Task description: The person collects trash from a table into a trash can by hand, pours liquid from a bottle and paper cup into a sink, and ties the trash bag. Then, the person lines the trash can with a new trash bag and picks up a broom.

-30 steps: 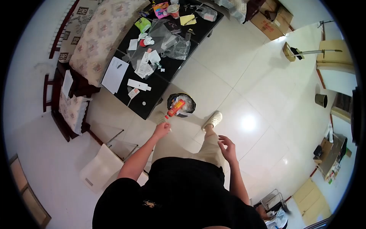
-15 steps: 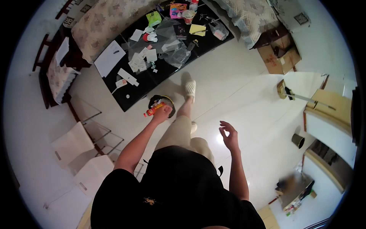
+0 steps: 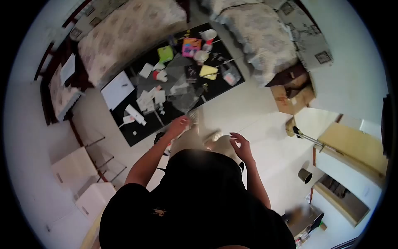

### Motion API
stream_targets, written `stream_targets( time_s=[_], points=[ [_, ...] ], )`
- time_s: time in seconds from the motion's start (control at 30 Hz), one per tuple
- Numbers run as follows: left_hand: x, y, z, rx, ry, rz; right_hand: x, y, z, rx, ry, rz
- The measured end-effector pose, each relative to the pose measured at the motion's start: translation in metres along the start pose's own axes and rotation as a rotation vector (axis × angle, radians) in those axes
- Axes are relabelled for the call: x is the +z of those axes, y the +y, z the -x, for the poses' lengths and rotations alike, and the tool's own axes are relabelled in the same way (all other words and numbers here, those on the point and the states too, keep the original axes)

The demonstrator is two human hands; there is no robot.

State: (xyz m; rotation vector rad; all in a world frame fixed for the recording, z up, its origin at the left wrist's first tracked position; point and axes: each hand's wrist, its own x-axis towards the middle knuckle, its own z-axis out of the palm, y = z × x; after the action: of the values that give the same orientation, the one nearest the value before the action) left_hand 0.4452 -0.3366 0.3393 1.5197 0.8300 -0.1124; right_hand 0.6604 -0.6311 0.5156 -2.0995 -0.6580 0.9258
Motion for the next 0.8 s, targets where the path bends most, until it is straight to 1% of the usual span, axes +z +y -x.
stream_targets(
  time_s=[0.03, 0.07, 0.1, 0.13, 0.2, 0.27, 0.33, 0.43, 0.5, 0.53, 0.57, 0.63, 0.7, 0.77, 0.8],
  points=[
    [-0.003, 0.014, -0.012, 0.023, -0.033, 0.074, -0.011, -0.007, -0.009, 0.008, 0.0, -0.034],
    [-0.01, 0.026, -0.027, 0.062, -0.024, -0.045, -0.021, -0.009, -0.017, -0.098, 0.012, 0.007],
    [-0.014, 0.036, -0.036, 0.095, -0.016, -0.162, -0.033, -0.015, -0.025, -0.119, 0.031, 0.014],
    [-0.02, 0.047, -0.038, 0.099, 0.0, -0.121, -0.044, -0.023, -0.032, -0.09, 0.027, -0.017],
    [-0.019, 0.094, -0.044, 0.102, 0.023, -0.078, -0.067, -0.018, -0.05, -0.163, 0.009, 0.025],
    [-0.026, 0.132, -0.027, 0.06, 0.073, -0.068, -0.09, -0.017, -0.063, -0.173, 0.008, 0.021],
    [-0.02, 0.138, -0.019, 0.057, 0.149, -0.017, -0.102, -0.01, -0.088, -0.234, -0.034, 0.033],
    [0.008, 0.15, 0.013, 0.058, 0.301, 0.046, -0.126, 0.002, -0.124, -0.269, -0.191, 0.099],
    [0.04, 0.143, 0.046, 0.044, 0.443, 0.068, -0.14, 0.009, -0.144, -0.308, -0.314, 0.067],
    [0.06, 0.135, 0.064, -0.024, 0.481, 0.268, -0.145, 0.015, -0.157, -0.341, -0.371, 0.062],
    [0.083, 0.12, 0.081, -0.126, 0.577, 0.246, -0.148, 0.019, -0.169, -0.383, -0.442, 0.056],
    [0.133, 0.13, 0.121, -0.183, 0.662, 0.255, -0.158, 0.016, -0.183, -0.453, -0.548, 0.082],
    [0.181, 0.154, 0.158, -0.221, 0.795, 0.347, -0.157, 0.008, -0.184, -0.403, -0.677, 0.094],
    [0.228, 0.149, 0.191, -0.185, 0.926, 0.228, -0.145, 0.008, -0.178, -0.448, -0.8, 0.152],
    [0.245, 0.164, 0.21, -0.235, 0.973, 0.268, -0.136, 0.006, -0.175, -0.464, -0.845, 0.19]
  ],
)
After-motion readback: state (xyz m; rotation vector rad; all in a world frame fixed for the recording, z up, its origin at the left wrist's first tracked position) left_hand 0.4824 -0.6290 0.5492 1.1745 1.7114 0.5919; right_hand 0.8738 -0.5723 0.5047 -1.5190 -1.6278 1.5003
